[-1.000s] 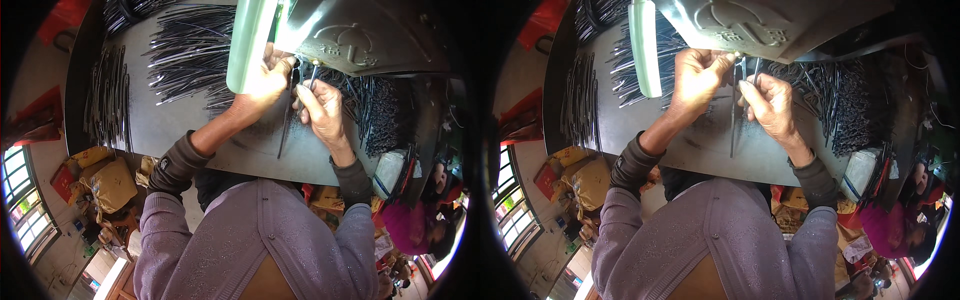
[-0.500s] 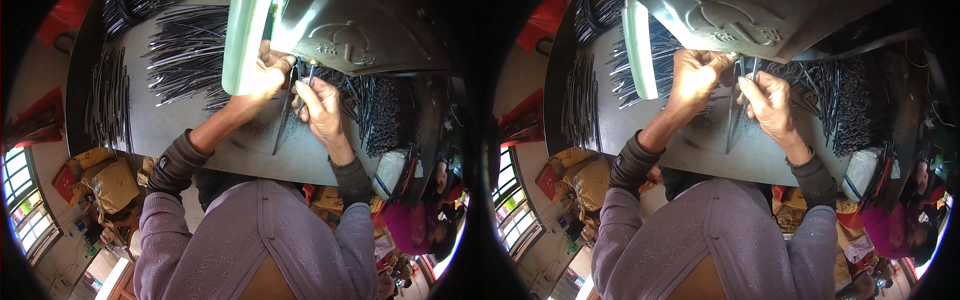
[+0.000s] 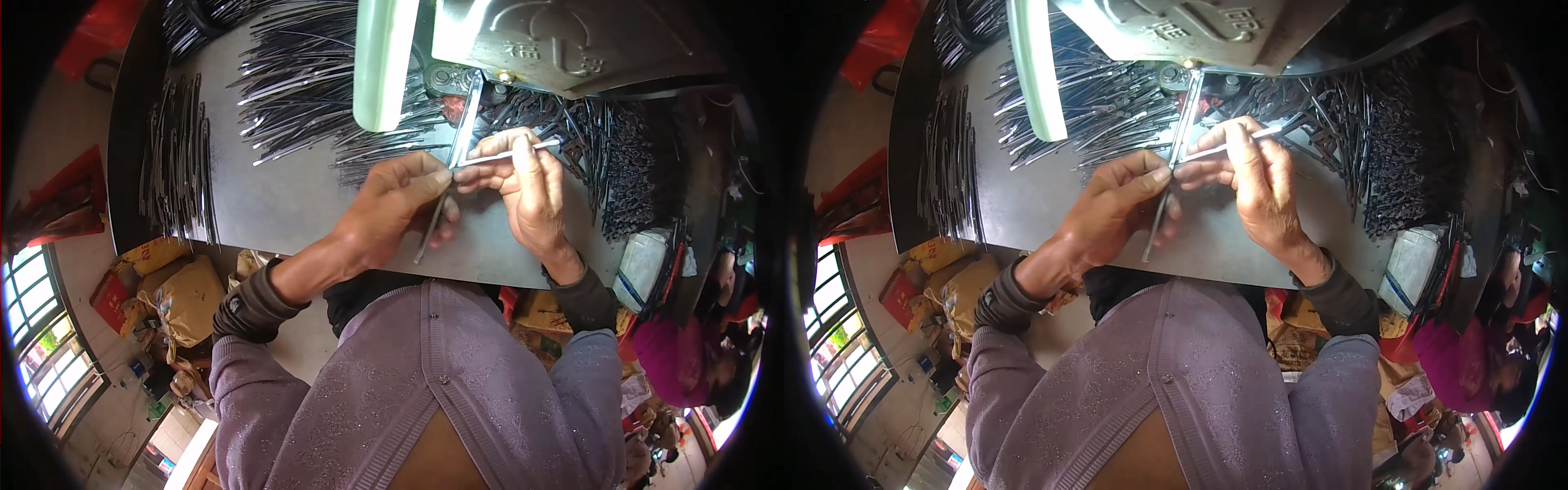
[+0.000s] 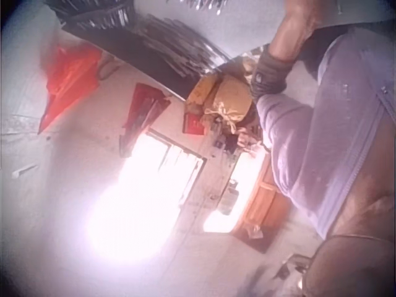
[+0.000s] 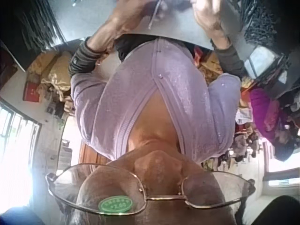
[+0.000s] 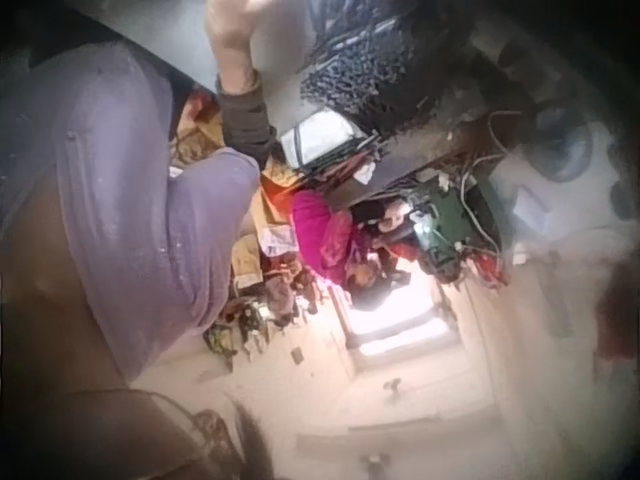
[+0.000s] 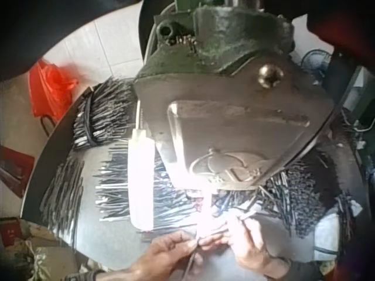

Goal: Processing and sorting small metal rods using a fabrication machine at a workbench.

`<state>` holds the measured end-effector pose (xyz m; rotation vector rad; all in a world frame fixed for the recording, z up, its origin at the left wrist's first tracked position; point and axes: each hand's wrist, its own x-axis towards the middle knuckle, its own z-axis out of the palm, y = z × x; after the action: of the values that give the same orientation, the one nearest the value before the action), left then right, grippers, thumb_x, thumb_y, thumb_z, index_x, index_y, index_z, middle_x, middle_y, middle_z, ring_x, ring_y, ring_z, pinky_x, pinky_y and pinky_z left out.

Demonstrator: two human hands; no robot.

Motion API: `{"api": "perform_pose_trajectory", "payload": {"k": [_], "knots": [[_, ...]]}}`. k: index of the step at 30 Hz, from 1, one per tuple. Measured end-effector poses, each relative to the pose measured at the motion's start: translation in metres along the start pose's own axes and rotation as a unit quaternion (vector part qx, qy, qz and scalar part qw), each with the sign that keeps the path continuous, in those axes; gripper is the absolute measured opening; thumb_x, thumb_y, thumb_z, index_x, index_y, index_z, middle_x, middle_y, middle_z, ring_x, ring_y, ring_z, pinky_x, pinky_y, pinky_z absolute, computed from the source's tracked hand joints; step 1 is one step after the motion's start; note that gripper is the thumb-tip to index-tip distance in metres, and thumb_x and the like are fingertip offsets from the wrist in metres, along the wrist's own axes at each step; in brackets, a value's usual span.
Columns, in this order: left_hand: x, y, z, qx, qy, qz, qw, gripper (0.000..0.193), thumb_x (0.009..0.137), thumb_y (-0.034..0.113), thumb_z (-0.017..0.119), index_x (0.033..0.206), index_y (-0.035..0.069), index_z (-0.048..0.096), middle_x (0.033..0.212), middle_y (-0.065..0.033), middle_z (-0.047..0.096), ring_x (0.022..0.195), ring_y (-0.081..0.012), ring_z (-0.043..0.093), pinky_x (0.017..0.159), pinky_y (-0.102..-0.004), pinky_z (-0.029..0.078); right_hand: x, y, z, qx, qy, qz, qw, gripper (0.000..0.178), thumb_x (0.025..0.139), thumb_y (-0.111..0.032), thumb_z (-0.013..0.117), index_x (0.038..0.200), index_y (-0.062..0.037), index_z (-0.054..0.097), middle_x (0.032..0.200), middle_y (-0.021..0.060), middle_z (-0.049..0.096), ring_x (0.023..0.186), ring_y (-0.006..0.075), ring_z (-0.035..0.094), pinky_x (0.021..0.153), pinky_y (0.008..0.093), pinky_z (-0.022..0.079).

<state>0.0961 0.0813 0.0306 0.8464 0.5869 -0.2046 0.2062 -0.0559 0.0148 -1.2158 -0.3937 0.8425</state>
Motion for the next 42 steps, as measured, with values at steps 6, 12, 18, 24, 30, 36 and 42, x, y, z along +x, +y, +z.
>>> {"api": "perform_pose_trajectory", "payload": {"k": [6,12,18,24,30,36,42], "knots": [[0.002,0.009,-0.03,-0.004,-0.048,-0.011,0.999,0.013,0.087,0.014,0.052,0.095,0.004,0.049,0.069,-0.0074,0.057,0.045,-0.0086,0.044,0.041,-0.0207,0.034,0.005,0.004,-0.004,0.045,-0.033,0.016,0.998,0.023,0.093,-0.018,0.038,0.089,0.0015,0.049,0.088,0.0146,0.059,0.073,0.0212,0.064,0.066,0.0312,0.053],[0.003,0.015,-0.041,-0.007,-0.071,-0.012,0.997,0.015,0.087,0.012,0.05,0.095,0.0,0.051,0.068,-0.008,0.057,0.044,-0.0082,0.046,0.04,-0.0197,0.035,0.018,0.009,-0.006,0.113,-0.058,0.113,0.985,0.027,0.092,-0.019,0.042,0.106,0.0034,0.049,0.093,0.0159,0.06,0.071,0.0222,0.064,0.065,0.0331,0.054],[-0.007,0.023,-0.047,0.08,-0.015,0.049,0.995,0.02,0.087,0.009,0.049,0.099,-0.006,0.053,0.069,-0.0092,0.06,0.045,-0.0078,0.051,0.039,-0.0189,0.04,0.048,0.014,-0.011,0.202,-0.142,0.169,0.954,0.031,0.092,-0.021,0.044,0.111,0.0021,0.048,0.088,0.0146,0.06,0.06,0.017,0.062,0.064,0.0395,0.055],[-0.014,0.035,-0.034,0.307,-0.003,0.113,0.945,0.023,0.089,0.012,0.048,0.098,-0.007,0.055,0.069,-0.0103,0.06,0.047,-0.009,0.053,0.04,-0.0201,0.043,0.024,0.007,0.0,0.225,-0.079,0.113,0.964,0.029,0.094,-0.019,0.039,0.108,0.0035,0.051,0.088,0.0126,0.061,0.052,0.0099,0.052,0.06,0.0399,0.055],[0.023,0.012,-0.033,-0.141,0.068,0.058,0.986,0.037,0.092,0.029,0.042,0.105,-0.005,0.047,0.08,-0.0135,0.06,0.062,-0.0181,0.059,0.058,-0.0295,0.051,0.03,-0.001,-0.051,0.287,0.045,0.018,0.957,0.026,0.093,-0.021,0.042,0.105,-0.0014,0.053,0.093,0.0158,0.061,0.054,0.0056,0.046,0.062,0.0307,0.052],[0.049,0.019,0.001,-0.203,0.015,0.197,0.959,0.025,0.087,0.015,0.053,0.101,-0.005,0.046,0.094,-0.0206,0.056,0.083,-0.0275,0.06,0.073,-0.0357,0.054,0.046,0.001,-0.047,0.274,0.031,-0.022,0.961,0.025,0.093,-0.019,0.039,0.103,-0.001,0.053,0.097,0.0133,0.06,0.057,0.006,0.042,0.065,0.0319,0.049],[0.055,0.017,-0.008,-0.218,0.051,0.243,0.944,0.017,0.09,0.012,0.046,0.096,-0.004,0.045,0.1,-0.0256,0.053,0.091,-0.0323,0.059,0.08,-0.0402,0.053,0.052,0.007,-0.034,0.2,0.048,-0.034,0.978,0.029,0.093,-0.019,0.038,0.104,0.0037,0.051,0.096,0.0135,0.059,0.058,0.0073,0.044,0.062,0.0338,0.053]]}}
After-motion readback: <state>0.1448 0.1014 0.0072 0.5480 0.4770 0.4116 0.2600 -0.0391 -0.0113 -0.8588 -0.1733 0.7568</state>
